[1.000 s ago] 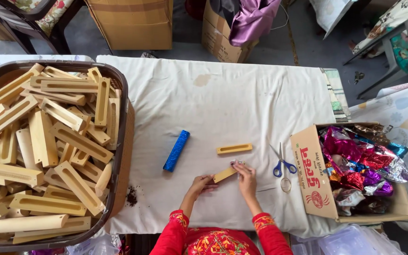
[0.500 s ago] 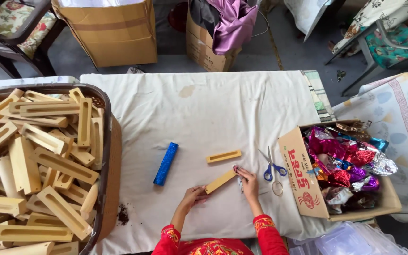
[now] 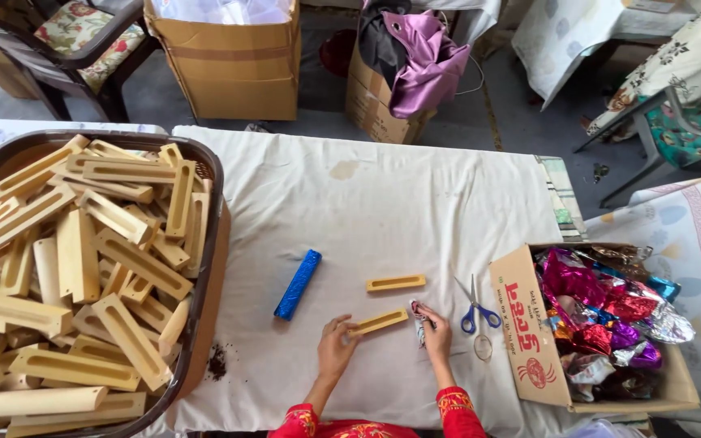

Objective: Assembling and packaging wooden blocks with small items and foil wrapping.

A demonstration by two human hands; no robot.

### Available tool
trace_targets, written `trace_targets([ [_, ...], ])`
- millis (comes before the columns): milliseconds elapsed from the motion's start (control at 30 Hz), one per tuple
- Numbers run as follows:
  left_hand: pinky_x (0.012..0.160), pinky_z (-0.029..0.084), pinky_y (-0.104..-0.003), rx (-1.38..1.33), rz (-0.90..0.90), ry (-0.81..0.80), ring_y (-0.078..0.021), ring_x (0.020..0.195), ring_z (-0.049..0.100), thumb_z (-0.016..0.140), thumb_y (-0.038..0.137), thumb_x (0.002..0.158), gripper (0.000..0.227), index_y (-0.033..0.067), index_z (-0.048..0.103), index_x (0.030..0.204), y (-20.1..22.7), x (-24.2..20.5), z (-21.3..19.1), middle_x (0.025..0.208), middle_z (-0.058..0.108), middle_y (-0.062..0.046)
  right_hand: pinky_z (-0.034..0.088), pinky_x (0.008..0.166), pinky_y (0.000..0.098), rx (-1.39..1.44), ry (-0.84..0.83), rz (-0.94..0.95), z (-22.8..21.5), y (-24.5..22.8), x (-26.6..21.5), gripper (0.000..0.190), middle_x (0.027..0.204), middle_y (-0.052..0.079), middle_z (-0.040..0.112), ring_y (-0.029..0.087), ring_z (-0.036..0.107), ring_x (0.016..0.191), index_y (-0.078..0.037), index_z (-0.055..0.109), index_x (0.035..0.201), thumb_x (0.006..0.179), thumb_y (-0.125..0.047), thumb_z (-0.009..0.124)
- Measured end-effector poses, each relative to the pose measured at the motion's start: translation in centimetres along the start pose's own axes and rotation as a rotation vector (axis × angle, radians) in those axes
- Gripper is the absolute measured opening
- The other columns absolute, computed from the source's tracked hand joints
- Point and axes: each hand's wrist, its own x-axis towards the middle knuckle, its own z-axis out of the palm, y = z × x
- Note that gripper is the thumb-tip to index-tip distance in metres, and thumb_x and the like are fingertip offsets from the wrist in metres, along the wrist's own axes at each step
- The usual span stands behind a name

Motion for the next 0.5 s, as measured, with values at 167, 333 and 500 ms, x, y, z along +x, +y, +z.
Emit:
trace_targets([
  [167,0.093,0.053,-0.041,-0.118,0.063,0.148,-0.0330,0.117,0.066,0.085,0.012,0.078,0.013,0.0073,0.076,0.086,10.6,2.1,-2.4,0.123,0.071,-0.010,0.050,0.101,0.0332,-0.053,0.002,-0.010,0.2,-0.7,-0.5,0.034,0.123,0.008,0.076,0.023,0.070,0.116,-0.007,0.079,0.112,0.086,0.003,0.059],
  [333,0.103,0.055,-0.041,-0.177,0.524,0.211,-0.0317,0.123,0.067,0.082,0.007,0.085,0.018,0.0103,0.072,0.099,17.9,2.5,-5.7,0.128,0.069,-0.008,0.049,0.101,0.0346,-0.124,0.049,-0.050,0.1,-2.7,-0.8,0.030,0.125,0.008,0.075,0.025,0.068,0.118,-0.008,0.079,0.112,0.090,0.001,0.060],
  [500,0.101,0.052,-0.043,0.154,0.631,0.072,-0.0315,0.121,0.063,0.076,0.006,0.086,0.039,0.0136,0.070,0.123,11.3,3.0,-3.6,0.139,0.063,-0.010,0.051,0.100,0.0341,-0.108,0.061,-0.040,0.1,-3.3,-1.3,0.032,0.122,0.009,0.076,0.024,0.069,0.116,-0.007,0.078,0.112,0.086,0.001,0.061],
])
